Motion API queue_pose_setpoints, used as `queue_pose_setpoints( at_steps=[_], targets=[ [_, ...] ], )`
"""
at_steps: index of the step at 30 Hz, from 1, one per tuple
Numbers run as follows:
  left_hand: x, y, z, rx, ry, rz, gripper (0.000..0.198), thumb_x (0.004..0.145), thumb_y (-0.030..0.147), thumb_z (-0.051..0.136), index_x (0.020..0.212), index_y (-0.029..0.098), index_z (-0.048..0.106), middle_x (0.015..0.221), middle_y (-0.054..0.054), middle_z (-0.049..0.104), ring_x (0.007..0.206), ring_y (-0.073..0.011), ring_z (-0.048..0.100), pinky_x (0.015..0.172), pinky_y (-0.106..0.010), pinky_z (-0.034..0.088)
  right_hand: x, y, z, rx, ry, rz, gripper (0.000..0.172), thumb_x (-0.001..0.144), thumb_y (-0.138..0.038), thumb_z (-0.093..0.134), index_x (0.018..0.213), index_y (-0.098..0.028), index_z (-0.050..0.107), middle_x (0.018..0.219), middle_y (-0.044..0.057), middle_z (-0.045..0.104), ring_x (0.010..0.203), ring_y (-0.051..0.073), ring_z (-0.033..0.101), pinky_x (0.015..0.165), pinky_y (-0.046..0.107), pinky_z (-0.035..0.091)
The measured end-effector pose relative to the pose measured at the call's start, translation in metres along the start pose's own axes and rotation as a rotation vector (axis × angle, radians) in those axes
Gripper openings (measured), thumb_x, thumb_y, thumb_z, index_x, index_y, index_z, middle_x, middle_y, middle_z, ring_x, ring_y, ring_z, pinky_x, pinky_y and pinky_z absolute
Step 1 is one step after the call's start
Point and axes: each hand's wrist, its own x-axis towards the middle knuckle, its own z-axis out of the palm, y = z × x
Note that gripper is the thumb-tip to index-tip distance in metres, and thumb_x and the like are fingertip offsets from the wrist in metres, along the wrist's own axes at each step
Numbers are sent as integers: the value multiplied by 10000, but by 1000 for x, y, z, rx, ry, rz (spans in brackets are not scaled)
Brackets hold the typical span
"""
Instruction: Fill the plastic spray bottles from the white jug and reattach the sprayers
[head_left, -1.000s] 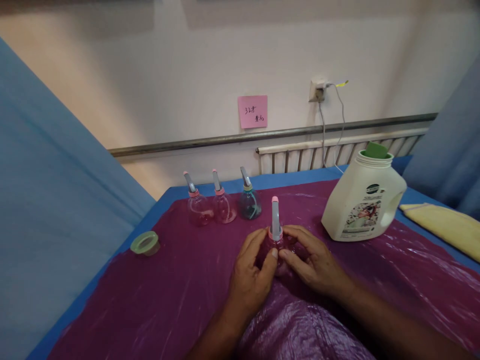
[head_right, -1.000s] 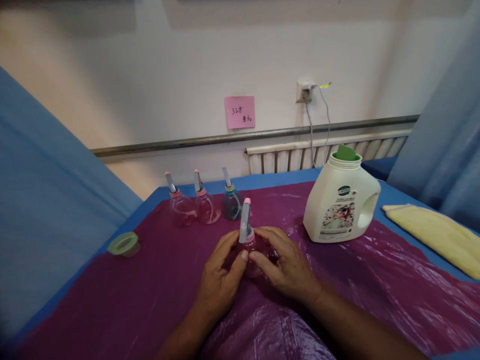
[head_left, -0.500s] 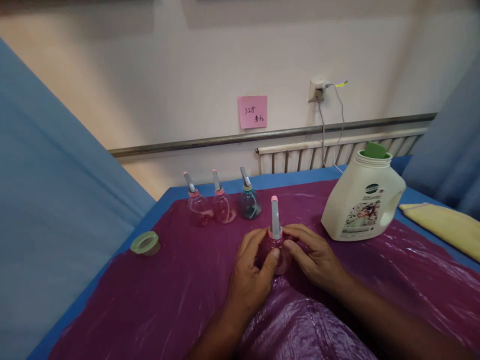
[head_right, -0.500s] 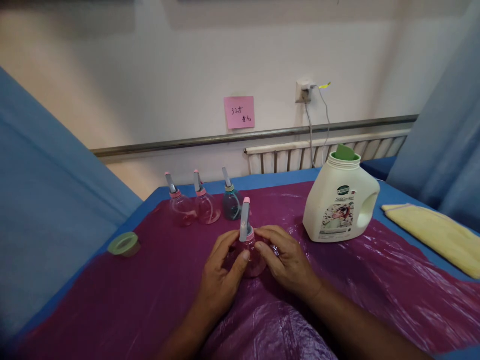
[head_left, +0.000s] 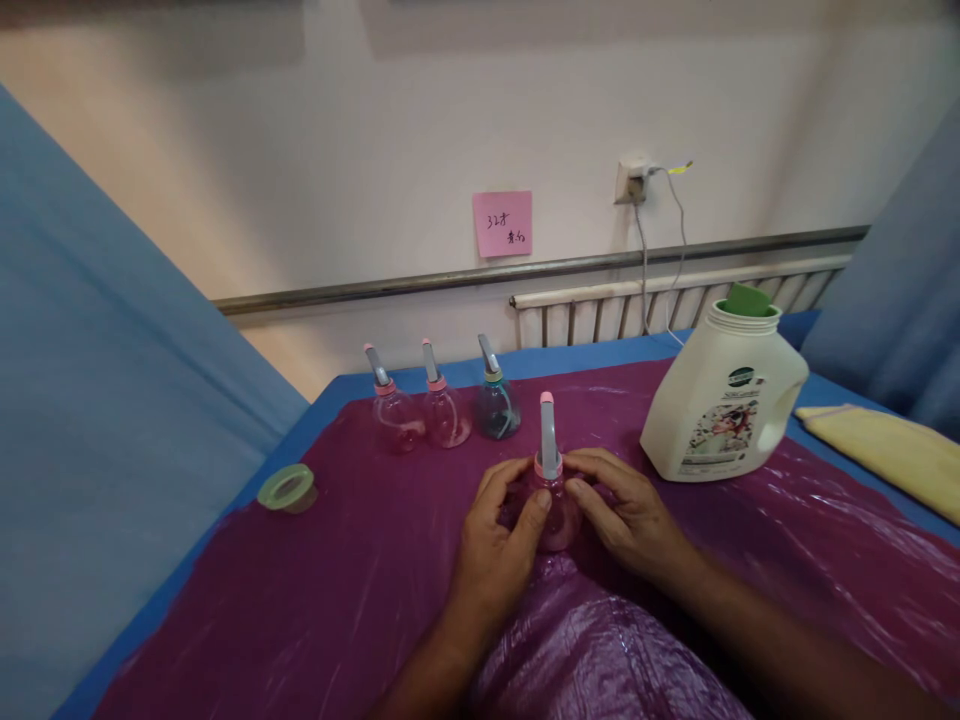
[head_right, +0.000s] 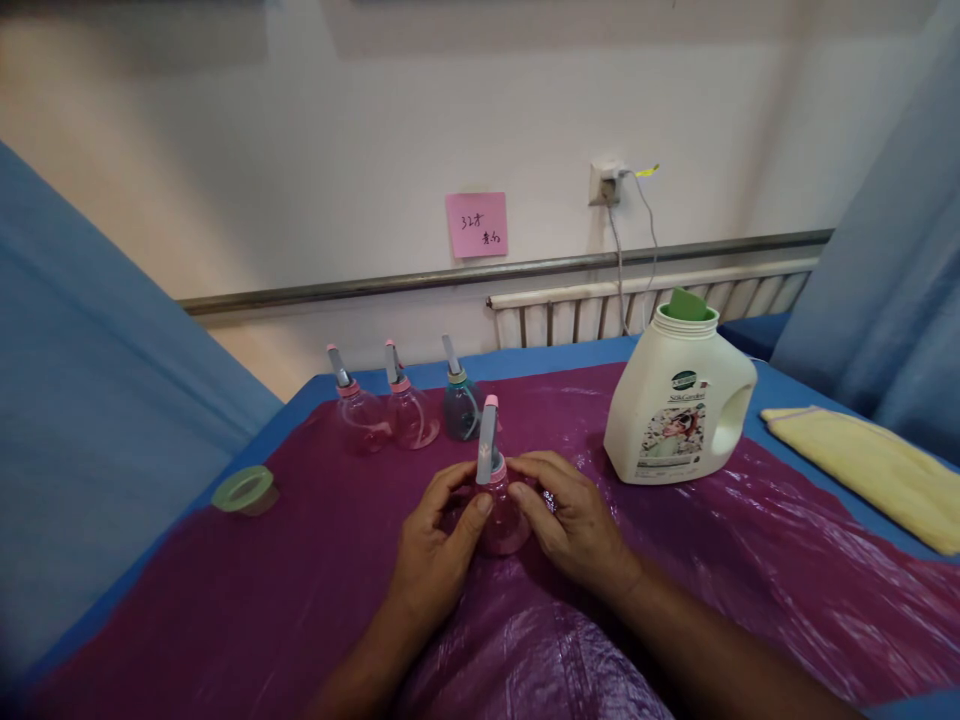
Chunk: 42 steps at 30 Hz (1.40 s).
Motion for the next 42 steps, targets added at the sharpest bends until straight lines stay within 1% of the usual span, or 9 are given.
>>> queue_pose_setpoints(
  at_steps=[5, 12, 16, 22, 28, 33, 42],
  targets=[
    [1, 3, 0, -26, 1, -40, 337, 1016, 398, 744, 1317, 251, 783, 1320, -103, 776, 1174, -254, 745, 1066, -410, 602, 0, 1, 1, -1, 0, -1, 288, 1134, -291, 631, 1396, -298, 752, 1324, 94, 783, 1223, 236, 751, 1075, 415, 607],
    [0, 2, 1, -13, 18, -52, 347, 999, 404, 746, 1306, 246, 784, 1312, -106, 776, 1172, -263, 736, 1077, -423, 592, -1, 1, 0, -5, -4, 18, 270, 1134, -302, 624, 1376, -280, 742, 1310, 100, 779, 1203, 239, 747, 1036, 410, 611],
    [1, 4, 1, -25, 18, -53, 342, 1000, 402, 735, 1299, 243, 786, 1300, -108, 777, 1158, -264, 736, 1063, -415, 596, -2, 1, 0, -26, -4, 24, 271, 1128, -283, 614, 1373, -276, 730, 1318, 97, 770, 1202, 235, 741, 1039, 407, 608],
    [-1, 2, 1, -59, 19, -38, 317, 1042, 397, 694, 1304, 244, 786, 1310, -101, 774, 1180, -253, 734, 1061, -379, 589, -4, 3, 0, -47, -10, 13, 300, 1106, -226, 591, 1374, -275, 717, 1347, 98, 758, 1184, 230, 740, 1036, 401, 608],
    [-1, -3, -1, -68, -3, -11, 332, 1088, 383, 634, 1357, 242, 769, 1395, -111, 756, 1264, -264, 719, 1108, -389, 560, -4, 3, 0, -58, -3, 5, 340, 1081, -196, 590, 1393, -267, 706, 1347, 101, 759, 1164, 232, 745, 1028, 403, 614],
    [-1, -4, -1, -46, 9, -8, 334, 1070, 359, 639, 1356, 251, 774, 1384, -105, 761, 1256, -264, 722, 1096, -386, 564, -4, 3, -1, -62, -10, 4, 404, 1048, -160, 590, 1416, -285, 702, 1362, 86, 762, 1162, 230, 748, 1027, 399, 617],
    [-1, -3, 0, -35, 12, -12, 357, 1019, 273, 643, 1350, 241, 775, 1368, -108, 755, 1239, -258, 721, 1100, -397, 580, -4, 2, 0, -81, 4, 0, 383, 1059, -173, 592, 1410, -285, 695, 1343, 81, 768, 1160, 230, 747, 1046, 408, 613]
  ],
)
